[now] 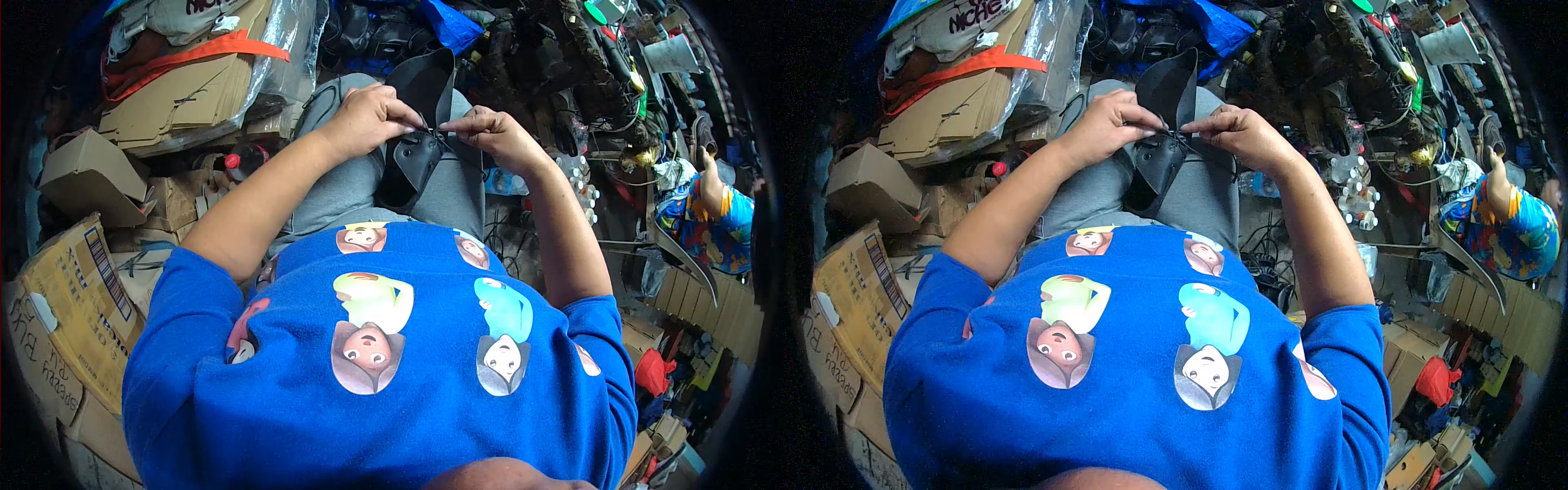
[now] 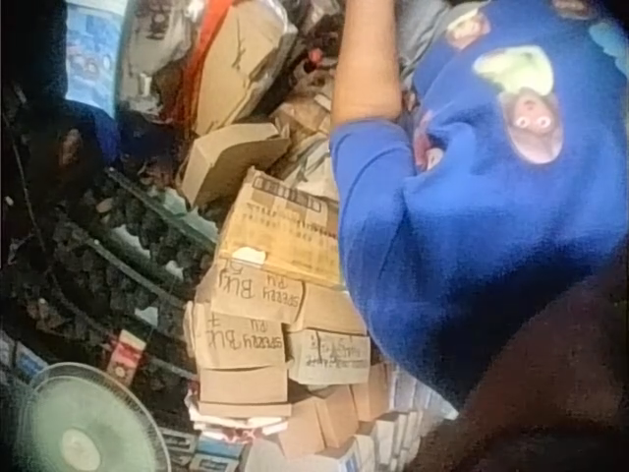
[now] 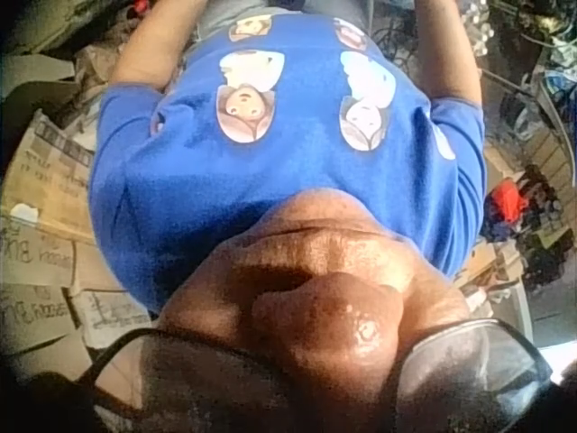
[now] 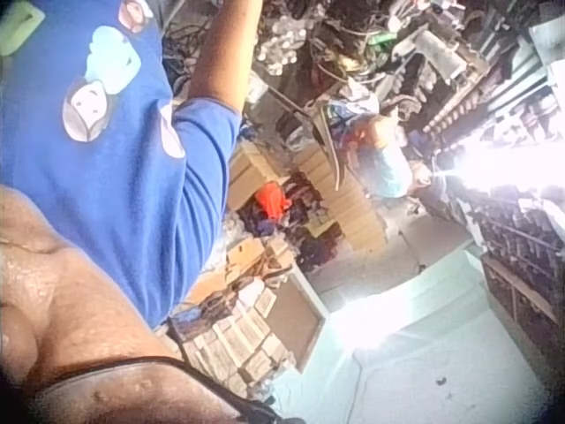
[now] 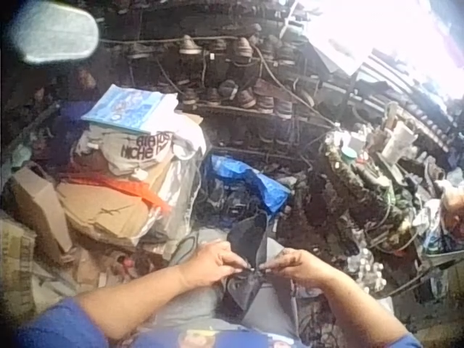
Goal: Threading laces or a cord through the eyelets of a black leather boot.
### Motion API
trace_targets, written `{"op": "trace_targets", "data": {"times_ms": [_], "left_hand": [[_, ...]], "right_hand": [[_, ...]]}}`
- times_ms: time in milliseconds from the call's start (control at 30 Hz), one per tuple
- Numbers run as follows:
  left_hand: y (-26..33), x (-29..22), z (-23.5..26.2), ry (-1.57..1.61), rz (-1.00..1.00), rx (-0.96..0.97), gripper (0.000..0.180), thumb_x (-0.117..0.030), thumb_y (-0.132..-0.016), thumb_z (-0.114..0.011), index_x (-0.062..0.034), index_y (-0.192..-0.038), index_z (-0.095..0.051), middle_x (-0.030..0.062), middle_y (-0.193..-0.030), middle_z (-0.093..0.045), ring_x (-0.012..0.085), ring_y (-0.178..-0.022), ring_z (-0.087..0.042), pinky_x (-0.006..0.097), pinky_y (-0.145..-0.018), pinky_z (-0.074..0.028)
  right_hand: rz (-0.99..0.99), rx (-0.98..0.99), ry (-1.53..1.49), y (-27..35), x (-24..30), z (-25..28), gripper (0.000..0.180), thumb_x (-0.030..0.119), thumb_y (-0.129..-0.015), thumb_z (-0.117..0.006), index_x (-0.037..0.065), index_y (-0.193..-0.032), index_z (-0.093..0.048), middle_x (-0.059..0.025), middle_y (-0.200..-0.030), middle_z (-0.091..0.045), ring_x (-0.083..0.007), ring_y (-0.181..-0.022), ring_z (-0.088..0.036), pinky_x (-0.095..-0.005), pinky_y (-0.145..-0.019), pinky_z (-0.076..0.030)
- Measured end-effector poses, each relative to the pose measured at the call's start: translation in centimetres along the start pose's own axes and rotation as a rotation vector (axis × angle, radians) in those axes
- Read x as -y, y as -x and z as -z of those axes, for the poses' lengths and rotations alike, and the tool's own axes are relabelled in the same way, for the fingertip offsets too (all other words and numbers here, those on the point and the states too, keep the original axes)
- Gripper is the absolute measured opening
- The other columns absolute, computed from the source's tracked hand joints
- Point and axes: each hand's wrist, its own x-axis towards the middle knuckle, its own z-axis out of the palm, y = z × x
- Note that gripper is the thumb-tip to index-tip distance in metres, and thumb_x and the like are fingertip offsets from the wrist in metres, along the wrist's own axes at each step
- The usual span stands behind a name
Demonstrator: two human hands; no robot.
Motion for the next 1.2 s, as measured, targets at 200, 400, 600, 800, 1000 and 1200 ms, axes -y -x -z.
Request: {"op": "trace_targets", "data": {"times_ms": [200, 400, 600, 800, 1000, 1200], "left_hand": [[-0.8, -1.1, 0.8, -0.181, -0.162, 0.029, 0.021, -0.008, -0.074, -0.068, -0.0148, -0.094, -0.072, 0.0046, -0.074, -0.054, 0.0195, -0.078, -0.053, 0.032, -0.069, -0.042], [0.5, -1.7, 0.5, 0.226, 0.256, 0.08, 0.025, -0.005, -0.078, -0.065, -0.0068, -0.103, -0.068, 0.0033, -0.083, -0.061, 0.0127, -0.079, -0.058, 0.028, -0.074, -0.047], [-0.4, -1.9, -1.1, 0.28, 0.417, 0.061, 0.024, -0.005, -0.079, -0.066, -0.0004, -0.103, -0.066, 0.0015, -0.08, -0.064, 0.0069, -0.075, -0.058, 0.022, -0.072, -0.047], [-1.7, -1.4, -2.3, 0.388, 0.377, 0.046, 0.013, -0.003, -0.077, -0.068, -0.0003, -0.09, -0.065, 0.0002, -0.076, -0.062, 0.0066, -0.072, -0.057, 0.021, -0.068, -0.047], [-0.5, -1.3, 0.1, 0.089, 0.157, 0.017, 0.011, -0.01, -0.076, -0.068, -0.001, -0.081, -0.064, 0.0057, -0.079, -0.058, 0.0141, -0.077, -0.056, 0.027, -0.071, -0.044], [-0.7, -3.6, 0.6, -0.074, 0.183, 0.129, 0.013, -0.011, -0.081, -0.058, -0.0011, -0.089, -0.06, 0.0142, -0.081, -0.062, 0.0262, -0.079, -0.061, 0.035, -0.072, -0.046]], "right_hand": [[-0.045, -0.023, 0.016, 0.8, 1.4, -0.4, 0.036, 0.0, -0.077, -0.062, 0.017, -0.108, -0.07, -0.0024, -0.079, -0.054, -0.0127, -0.075, -0.052, -0.0255, -0.072, -0.045], [-0.154, -0.118, -0.256, 1.0, 0.6, -2.0, 0.034, 0.005, -0.082, -0.065, 0.011, -0.115, -0.065, 0.0048, -0.075, -0.058, -0.0034, -0.07, -0.05, -0.0204, -0.066, -0.043], [-0.106, -0.177, -0.408, 0.5, -1.2, -2.9, 0.028, 0.008, -0.082, -0.067, 0.005, -0.11, -0.064, 0.0036, -0.081, -0.061, -0.0027, -0.071, -0.051, -0.0191, -0.065, -0.042], [-0.115, -0.233, -0.332, -0.3, 0.0, -2.8, 0.016, 0.011, -0.079, -0.071, 0.004, -0.092, -0.066, 0.0033, -0.076, -0.061, -0.0036, -0.07, -0.051, -0.0202, -0.064, -0.042], [-0.116, -0.226, -0.308, 0.3, -1.8, -0.1, 0.018, 0.016, -0.078, -0.074, 0.002, -0.084, -0.065, 0.0024, -0.072, -0.06, -0.0065, -0.068, -0.051, -0.0229, -0.063, -0.043], [-0.045, -0.243, -0.272, 2.3, -2.0, -2.3, 0.016, 0.014, -0.081, -0.071, 0.002, -0.088, -0.063, 0.0021, -0.086, -0.054, -0.0063, -0.079, -0.052, -0.0212, -0.07, -0.042]]}}
